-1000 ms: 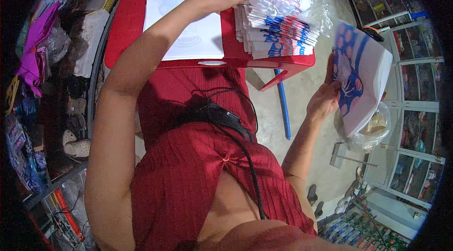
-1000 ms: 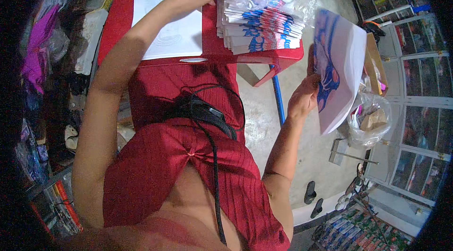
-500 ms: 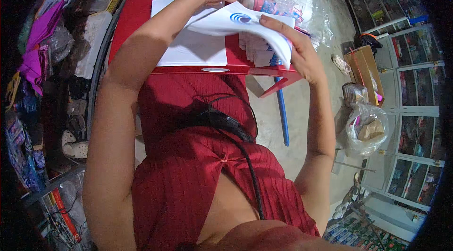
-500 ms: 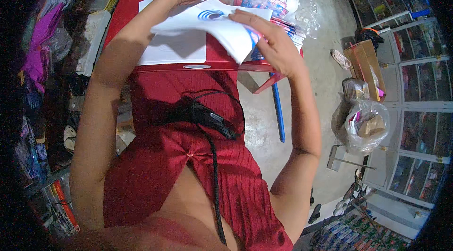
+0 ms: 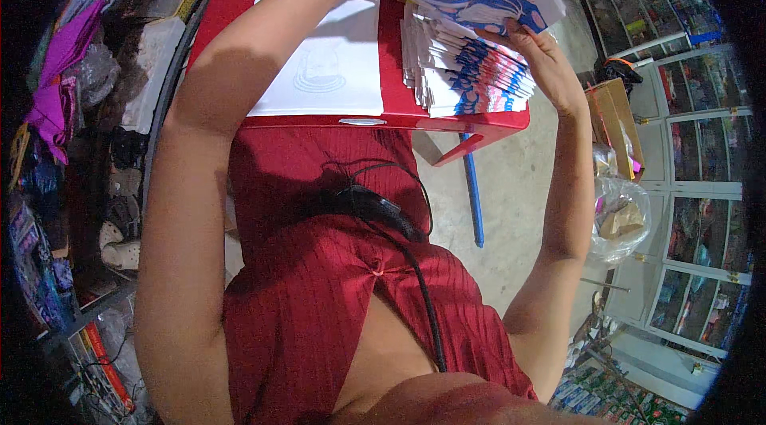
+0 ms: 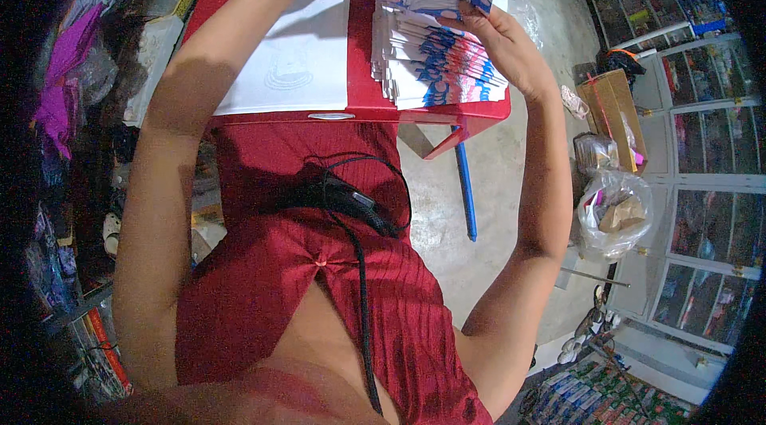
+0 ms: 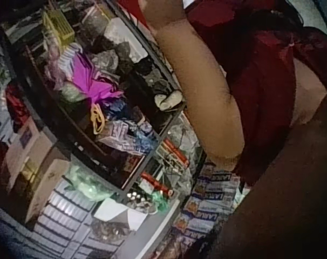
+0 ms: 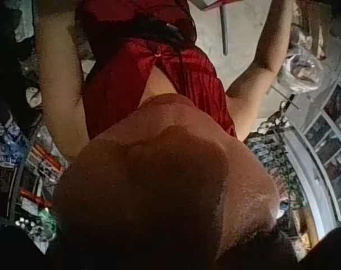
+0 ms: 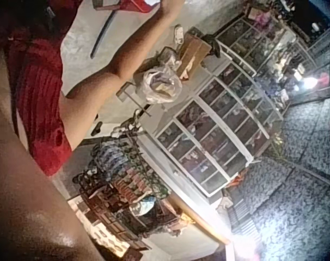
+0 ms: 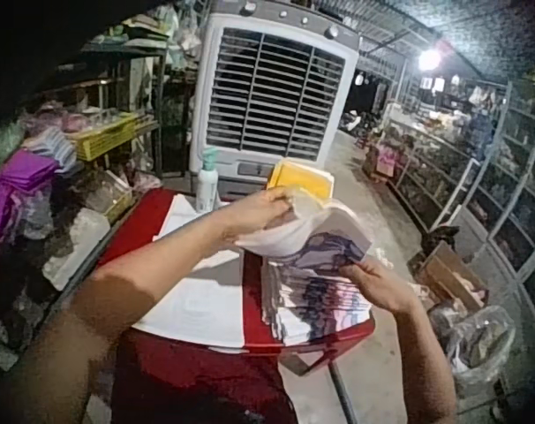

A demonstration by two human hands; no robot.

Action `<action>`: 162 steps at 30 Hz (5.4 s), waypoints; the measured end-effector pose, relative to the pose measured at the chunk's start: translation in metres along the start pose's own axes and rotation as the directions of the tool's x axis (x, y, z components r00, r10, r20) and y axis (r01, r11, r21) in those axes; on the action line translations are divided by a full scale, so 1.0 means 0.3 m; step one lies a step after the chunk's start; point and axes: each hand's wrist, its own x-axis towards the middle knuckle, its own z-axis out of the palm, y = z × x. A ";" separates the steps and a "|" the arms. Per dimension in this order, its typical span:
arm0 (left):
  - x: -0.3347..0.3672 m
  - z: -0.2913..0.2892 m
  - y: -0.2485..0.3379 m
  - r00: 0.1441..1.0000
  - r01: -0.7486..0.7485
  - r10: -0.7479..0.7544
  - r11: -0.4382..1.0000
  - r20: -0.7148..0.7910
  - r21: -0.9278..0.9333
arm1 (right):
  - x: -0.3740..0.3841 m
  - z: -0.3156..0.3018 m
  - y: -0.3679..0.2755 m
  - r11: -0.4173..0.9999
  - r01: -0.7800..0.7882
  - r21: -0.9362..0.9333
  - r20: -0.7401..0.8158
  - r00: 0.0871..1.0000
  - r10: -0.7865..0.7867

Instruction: Sorting and organizing stacks of printed product labels or stickers.

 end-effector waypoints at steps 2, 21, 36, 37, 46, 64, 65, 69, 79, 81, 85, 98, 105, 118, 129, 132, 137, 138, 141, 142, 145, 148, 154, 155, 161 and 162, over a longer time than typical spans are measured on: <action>-0.002 -0.009 0.014 0.990 0.137 -0.132 0.981 -0.046 0.134 | -0.014 -0.011 0.017 1.000 -0.005 -0.026 0.016 1.000 0.005; 0.029 0.014 0.104 0.996 0.053 -0.048 0.997 -0.077 0.060 | -0.082 0.056 -0.005 0.531 -0.080 -0.844 -0.049 0.996 0.073; -0.050 0.000 0.094 0.990 0.125 -0.132 0.986 0.051 0.112 | -0.057 0.069 0.155 0.327 -0.228 -0.917 -0.207 0.974 0.097; -0.082 -0.019 0.091 0.974 0.150 -0.186 0.957 0.132 0.248 | -0.057 0.064 0.144 0.342 -0.182 -0.922 -0.152 0.982 0.112; -0.451 -0.483 -0.026 0.899 0.286 -0.073 0.845 -0.431 0.453 | -0.124 0.138 -0.190 0.183 -0.342 -0.922 -0.278 0.911 0.303; -0.521 -0.603 -0.320 0.796 0.179 0.270 0.750 -0.542 0.637 | 1.190 0.496 0.179 0.837 0.065 -0.543 -0.212 0.954 -0.212; -0.515 -0.610 -0.316 0.810 0.281 0.085 0.812 -0.580 0.511 | 1.212 0.505 0.200 0.898 0.122 -0.424 -0.148 0.968 -0.201; -0.509 -0.624 -0.331 0.805 0.309 0.008 0.848 -0.593 0.431 | 1.236 0.565 0.234 0.927 0.164 -0.338 -0.188 0.953 -0.237; -0.523 -0.595 -0.379 0.760 0.315 0.201 0.718 -0.618 0.621 | 1.187 0.521 0.222 0.909 0.377 0.179 -0.150 0.923 -0.353; -0.519 -0.593 -0.373 0.750 0.292 0.252 0.703 -0.611 0.648 | 1.167 0.495 0.198 0.913 0.349 0.209 -0.141 0.935 -0.325; -0.511 -0.590 -0.345 0.787 0.114 0.248 0.841 -0.564 0.529 | 1.145 0.475 0.161 0.900 0.286 0.328 -0.212 0.951 -0.225; -0.519 -0.555 -0.280 0.754 0.053 0.043 0.991 -0.656 0.126 | 1.124 0.474 0.197 0.944 0.129 0.305 -0.209 0.976 -0.066; -0.531 -0.558 -0.263 0.697 0.217 -0.145 0.976 -0.702 0.015 | 1.157 0.456 0.223 0.901 0.133 0.413 -0.243 0.970 -0.032; -0.532 -0.578 -0.283 0.763 0.231 -0.107 0.966 -0.637 0.114 | 1.152 0.477 0.238 0.997 0.040 -0.070 -0.177 0.983 -0.052; -0.541 -0.582 -0.276 0.810 0.117 -0.046 0.989 -0.584 0.086 | 1.098 0.363 0.145 0.675 0.066 -0.735 0.279 0.936 0.213; -0.535 -0.590 -0.273 0.812 0.162 -0.119 0.986 -0.571 0.025 | 1.013 0.360 0.097 0.908 -0.247 -0.337 -0.013 0.966 0.258; -0.518 -0.577 -0.255 0.719 0.276 0.026 0.906 -0.694 0.320 | 0.858 0.378 -0.134 0.987 -0.100 -0.126 0.010 0.995 0.102; -0.517 -0.571 -0.251 0.722 0.278 0.023 0.906 -0.692 0.320 | 0.839 0.395 -0.164 0.987 -0.103 -0.124 0.007 0.994 0.105; -0.516 -0.549 -0.243 0.744 0.170 0.076 0.939 -0.664 0.299 | 0.795 0.421 -0.202 0.819 0.015 -0.573 0.146 0.986 0.084; -0.519 -0.541 -0.241 0.739 0.116 0.133 0.940 -0.660 0.320 | 0.785 0.436 -0.194 0.713 0.108 -0.693 0.138 0.990 -0.016; -0.533 -0.519 -0.229 0.734 0.045 0.221 0.928 -0.642 0.371 | 0.761 0.499 -0.154 0.336 0.276 -0.901 0.148 0.922 -0.358; -0.561 -0.490 -0.195 0.733 0.029 0.293 0.888 -0.614 0.458 | 0.729 0.536 -0.151 0.246 0.174 -0.954 0.075 0.928 -0.366; -0.622 -0.424 -0.081 0.812 0.113 0.218 0.852 -0.542 0.511 | 0.577 0.540 -0.225 0.360 0.239 -0.902 -0.053 0.765 -0.642; -0.635 -0.404 -0.074 0.871 0.159 0.117 0.851 -0.477 0.500 | 0.541 0.540 -0.228 0.329 0.218 -0.919 -0.042 0.776 -0.629; -0.744 -0.239 -0.121 0.893 0.245 0.174 0.588 -0.416 0.771 | 0.385 0.597 -0.118 0.227 0.303 -0.926 0.082 0.747 -0.660; -0.761 -0.216 -0.129 0.891 0.194 0.259 0.524 -0.372 0.829 | 0.365 0.609 -0.085 0.239 0.347 -0.907 0.122 0.758 -0.641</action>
